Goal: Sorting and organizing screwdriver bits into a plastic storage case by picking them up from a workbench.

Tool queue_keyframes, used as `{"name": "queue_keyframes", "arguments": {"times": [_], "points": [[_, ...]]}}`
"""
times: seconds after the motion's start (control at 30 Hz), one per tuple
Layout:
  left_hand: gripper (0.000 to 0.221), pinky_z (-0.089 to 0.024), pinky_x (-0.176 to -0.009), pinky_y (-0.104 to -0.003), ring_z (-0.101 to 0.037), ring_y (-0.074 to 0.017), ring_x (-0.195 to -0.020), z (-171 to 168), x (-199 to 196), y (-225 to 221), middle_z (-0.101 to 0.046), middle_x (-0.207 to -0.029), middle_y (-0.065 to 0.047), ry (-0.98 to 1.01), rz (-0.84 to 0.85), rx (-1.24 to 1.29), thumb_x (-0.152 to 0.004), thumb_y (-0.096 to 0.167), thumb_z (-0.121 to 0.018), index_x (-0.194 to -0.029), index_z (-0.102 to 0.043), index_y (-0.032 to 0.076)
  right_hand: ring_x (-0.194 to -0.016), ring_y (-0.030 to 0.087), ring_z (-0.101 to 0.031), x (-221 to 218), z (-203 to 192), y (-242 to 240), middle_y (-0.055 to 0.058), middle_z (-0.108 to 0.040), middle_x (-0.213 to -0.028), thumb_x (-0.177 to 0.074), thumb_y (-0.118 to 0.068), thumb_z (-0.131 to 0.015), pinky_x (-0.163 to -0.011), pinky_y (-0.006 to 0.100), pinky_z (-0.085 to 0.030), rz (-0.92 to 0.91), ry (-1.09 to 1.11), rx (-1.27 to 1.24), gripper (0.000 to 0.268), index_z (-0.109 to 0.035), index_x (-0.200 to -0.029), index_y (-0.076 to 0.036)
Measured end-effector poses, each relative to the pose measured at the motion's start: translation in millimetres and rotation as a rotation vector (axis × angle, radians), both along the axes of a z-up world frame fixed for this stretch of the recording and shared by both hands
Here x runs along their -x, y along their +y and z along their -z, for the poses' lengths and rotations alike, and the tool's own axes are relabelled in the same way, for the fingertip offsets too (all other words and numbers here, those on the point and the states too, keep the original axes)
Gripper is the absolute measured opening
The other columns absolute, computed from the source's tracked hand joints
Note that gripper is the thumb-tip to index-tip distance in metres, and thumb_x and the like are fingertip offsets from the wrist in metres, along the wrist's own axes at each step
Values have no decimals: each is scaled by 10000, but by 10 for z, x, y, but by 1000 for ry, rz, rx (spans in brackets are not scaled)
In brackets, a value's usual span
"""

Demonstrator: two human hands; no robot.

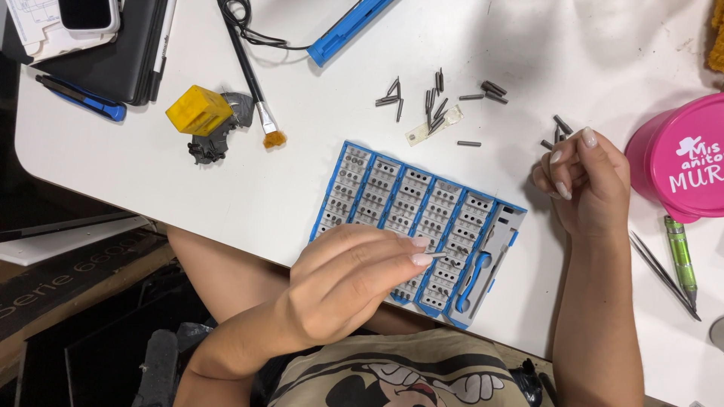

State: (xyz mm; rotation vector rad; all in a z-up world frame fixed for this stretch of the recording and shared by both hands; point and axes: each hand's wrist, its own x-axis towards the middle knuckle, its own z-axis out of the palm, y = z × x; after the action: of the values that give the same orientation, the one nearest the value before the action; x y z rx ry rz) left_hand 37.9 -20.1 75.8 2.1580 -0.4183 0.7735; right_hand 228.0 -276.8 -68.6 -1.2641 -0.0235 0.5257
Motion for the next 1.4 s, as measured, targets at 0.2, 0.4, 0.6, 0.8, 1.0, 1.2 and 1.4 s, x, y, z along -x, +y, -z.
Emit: {"name": "queue_keyframes", "arguments": {"times": [0.2, 0.4, 0.6, 0.8, 1.0, 1.2, 1.4], "points": [[266, -714, -827, -335, -810, -270, -957, 101, 49, 33, -790, -1077, -170, 53, 4, 14, -1008, -68, -776, -1239, -654, -14, -501, 131, -299, -14, 47, -20, 17, -313, -505, -1116, -388, -587, -615, 267, -407, -4, -3, 0, 389, -621, -861, -95], [261, -708, -913, -338, -806, -297, -1005, 419, 194, 166, -789, -1050, -192, 135, 14, 51, -925, -97, -804, -1143, -683, -21, -498, 138, -342, -2, 87, -53, 22, -325, -509, -1124, -381, -585, -626, 269, -442, -6, -8, -24, 375, -615, -887, -91], [265, -686, -911, -352, -813, -296, -1013, 501, 269, 280, -794, -1063, -158, 231, -114, 60, -939, -123, -785, -1156, -690, -4, -506, 127, -365, -2, 93, -66, 0, -349, -524, -1137, -402, -580, -613, 256, -448, -26, -43, 24, 376, -614, -893, -118], [225, -665, -902, -345, -816, -275, -992, 611, 301, 313, -798, -1065, -149, 266, -187, 110, -936, -108, -789, -1115, -705, 0, -514, 131, -338, -4, 88, -67, -2, -351, -541, -1151, -400, -548, -617, 259, -422, -51, -64, 40, 364, -600, -899, -142], [205, -655, -902, -355, -812, -268, -983, 702, 307, 326, -795, -1047, -129, 295, -227, 134, -941, -92, -787, -1094, -709, 20, -517, 115, -333, -5, 76, -60, -11, -352, -550, -1163, -401, -538, -615, 258, -431, -69, -78, 29, 351, -598, -917, -157], [202, -658, -879, -349, -813, -259, -957, 777, 293, 278, -794, -1038, -116, 304, -235, 162, -945, -57, -801, -1100, -708, 34, -499, 99, -307, -16, 45, -51, -16, -347, -536, -1153, -426, -542, -602, 252, -403, -69, -61, 39, 374, -596, -888, -168], [177, -672, -849, -347, -807, -258, -929, 783, 273, 238, -782, -1015, -117, 268, -219, 195, -956, -55, -773, -1093, -697, 26, -480, 98, -283, -31, 71, -69, -15, -337, -529, -1141, -449, -550, -574, 255, -384, -73, -61, 39, 378, -587, -879, -178]]}}
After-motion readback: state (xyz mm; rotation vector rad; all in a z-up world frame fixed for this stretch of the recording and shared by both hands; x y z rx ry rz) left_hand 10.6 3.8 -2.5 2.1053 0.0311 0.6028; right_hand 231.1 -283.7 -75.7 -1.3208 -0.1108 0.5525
